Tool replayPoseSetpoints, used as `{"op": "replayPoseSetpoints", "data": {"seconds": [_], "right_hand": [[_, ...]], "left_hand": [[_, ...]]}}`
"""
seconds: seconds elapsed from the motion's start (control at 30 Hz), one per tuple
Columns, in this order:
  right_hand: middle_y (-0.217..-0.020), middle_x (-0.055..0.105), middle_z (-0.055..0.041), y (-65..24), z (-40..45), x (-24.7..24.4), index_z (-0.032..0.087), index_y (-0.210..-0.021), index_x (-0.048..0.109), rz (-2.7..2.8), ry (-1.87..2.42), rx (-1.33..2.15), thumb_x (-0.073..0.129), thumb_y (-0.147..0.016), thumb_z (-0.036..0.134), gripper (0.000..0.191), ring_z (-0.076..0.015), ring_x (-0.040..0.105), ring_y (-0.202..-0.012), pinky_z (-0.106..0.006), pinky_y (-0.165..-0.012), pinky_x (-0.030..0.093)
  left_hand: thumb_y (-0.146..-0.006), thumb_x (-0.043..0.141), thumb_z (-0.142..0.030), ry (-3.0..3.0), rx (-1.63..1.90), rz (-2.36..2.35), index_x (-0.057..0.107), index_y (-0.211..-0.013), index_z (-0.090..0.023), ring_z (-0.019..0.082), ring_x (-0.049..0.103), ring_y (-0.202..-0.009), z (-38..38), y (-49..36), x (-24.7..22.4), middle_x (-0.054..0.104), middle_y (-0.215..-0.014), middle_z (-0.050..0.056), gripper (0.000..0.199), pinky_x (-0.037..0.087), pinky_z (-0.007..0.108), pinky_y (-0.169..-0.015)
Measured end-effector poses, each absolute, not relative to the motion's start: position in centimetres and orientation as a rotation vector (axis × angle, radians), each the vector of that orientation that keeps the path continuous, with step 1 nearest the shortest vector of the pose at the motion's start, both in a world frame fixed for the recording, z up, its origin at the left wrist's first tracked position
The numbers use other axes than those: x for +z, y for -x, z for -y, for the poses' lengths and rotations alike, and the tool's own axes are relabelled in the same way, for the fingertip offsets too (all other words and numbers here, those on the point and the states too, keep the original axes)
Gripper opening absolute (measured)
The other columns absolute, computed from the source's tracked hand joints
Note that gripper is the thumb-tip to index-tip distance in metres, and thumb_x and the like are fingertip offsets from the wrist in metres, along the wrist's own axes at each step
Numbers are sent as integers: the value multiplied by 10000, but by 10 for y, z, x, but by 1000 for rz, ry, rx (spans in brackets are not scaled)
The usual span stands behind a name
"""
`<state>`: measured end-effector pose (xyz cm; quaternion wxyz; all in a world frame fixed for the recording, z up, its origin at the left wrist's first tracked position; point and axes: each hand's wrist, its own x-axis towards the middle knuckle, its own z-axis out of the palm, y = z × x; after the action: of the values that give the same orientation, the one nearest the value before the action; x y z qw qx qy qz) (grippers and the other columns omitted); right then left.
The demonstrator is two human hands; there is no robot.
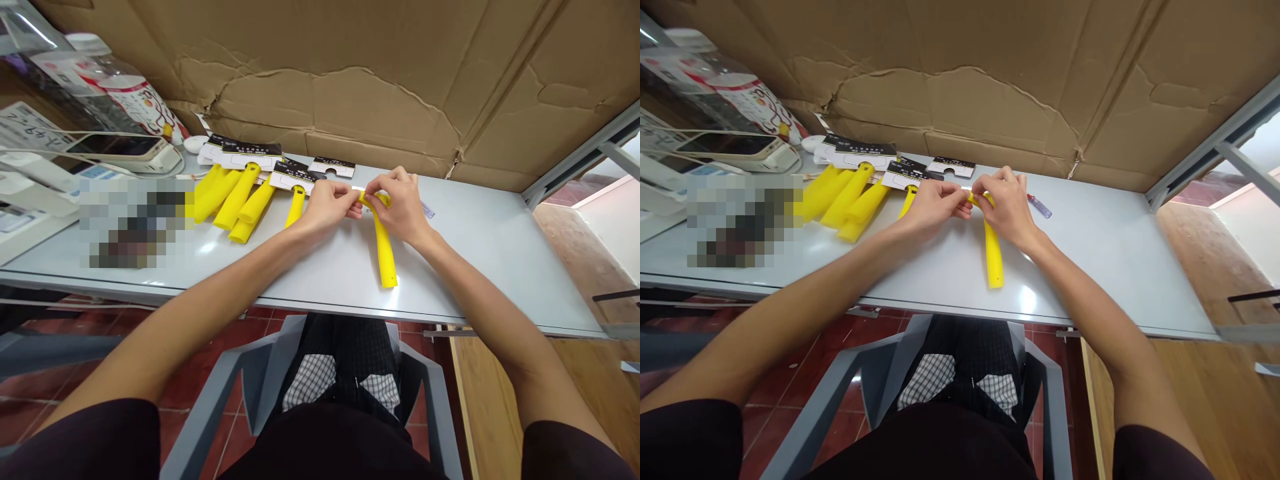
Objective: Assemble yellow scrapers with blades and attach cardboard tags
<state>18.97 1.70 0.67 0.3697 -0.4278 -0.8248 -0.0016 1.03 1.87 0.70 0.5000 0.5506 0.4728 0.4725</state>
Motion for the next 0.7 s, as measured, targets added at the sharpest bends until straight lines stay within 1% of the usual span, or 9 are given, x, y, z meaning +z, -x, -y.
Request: {"op": "replayPoseSetpoints", "data": {"seconds": [0.33,0.43,0.7], "right_hand": [[-974,772,-30,-190,-20,1,250,-973,632,2117,1069,-7,608,-993,109,144,-293,624,-1009,-515,-966,424],[-964,766,-27,-190,-21,2,250,-990,624,2108,1068,5,625,-999,121,129,-294,627,-1016,-508,-962,424],[-978,766,-41,-190,-22,1,241,-995,660,2128,1079,-20,610,-1006,122,129,-312,639,-1041,-536,-980,426]], "left_hand": [[-947,623,-129,-1321,1126,-1153,699,-730,-124,108,678,-591,-18,-11,8,716,-693,56,230,634,281,-721],[-951,628,-152,-1323,1129,-1145,698,-740,-129,112,682,-599,-19,-10,6,725,-704,62,224,640,289,-721],[-931,641,-168,-1354,1129,-1134,692,-722,-140,114,677,-603,-19,-9,6,716,-694,54,218,645,284,-725]]}}
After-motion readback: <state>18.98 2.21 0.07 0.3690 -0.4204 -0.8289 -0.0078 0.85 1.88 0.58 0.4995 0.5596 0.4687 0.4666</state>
